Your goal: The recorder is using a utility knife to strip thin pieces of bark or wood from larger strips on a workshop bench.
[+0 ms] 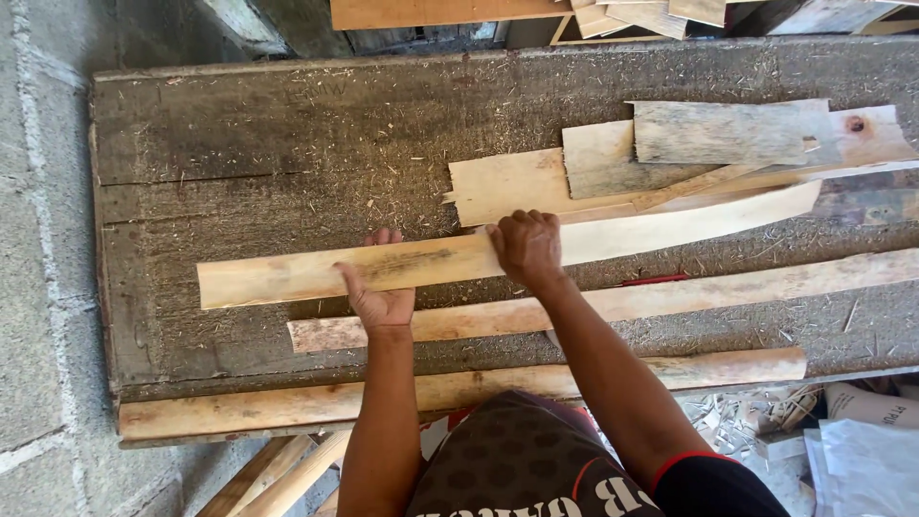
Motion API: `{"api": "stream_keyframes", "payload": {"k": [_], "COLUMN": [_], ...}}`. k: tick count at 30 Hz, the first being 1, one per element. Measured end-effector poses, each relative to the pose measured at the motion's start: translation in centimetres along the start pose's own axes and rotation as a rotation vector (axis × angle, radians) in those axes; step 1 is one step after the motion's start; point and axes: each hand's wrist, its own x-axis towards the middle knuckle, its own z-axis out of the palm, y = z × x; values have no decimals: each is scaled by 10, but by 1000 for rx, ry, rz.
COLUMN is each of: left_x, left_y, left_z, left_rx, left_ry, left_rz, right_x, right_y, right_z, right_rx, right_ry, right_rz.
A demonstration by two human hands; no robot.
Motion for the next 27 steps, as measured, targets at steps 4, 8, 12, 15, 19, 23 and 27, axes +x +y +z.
{"api": "stream_keyframes", "payload": {"k": [4, 8, 12, 15, 19, 23, 27], "left_x": [17, 3, -3, -14, -28, -37, -47], "left_y": [-6, 2, -3, -9, -18, -25, -30], "left_z": [-26, -16, -14, -16, -3, 8, 28], "left_rx": [-75, -81, -26, 26, 113, 215, 303], "left_ry": [53, 44, 56, 19, 8, 1, 18], "left_rz": [-56, -79, -63, -22, 50, 141, 186], "right_x": [16, 26, 36, 31, 29, 31, 31], "right_y": [7, 19, 22, 25, 24, 21, 21], "right_z": [13, 31, 50, 63, 67, 67, 67], "right_rx": [46, -55, -22, 41, 82, 65, 71], "right_ry": [169, 287, 265, 326, 363, 384, 388], "right_rz": [24, 163, 223, 216, 203, 205, 219]}}
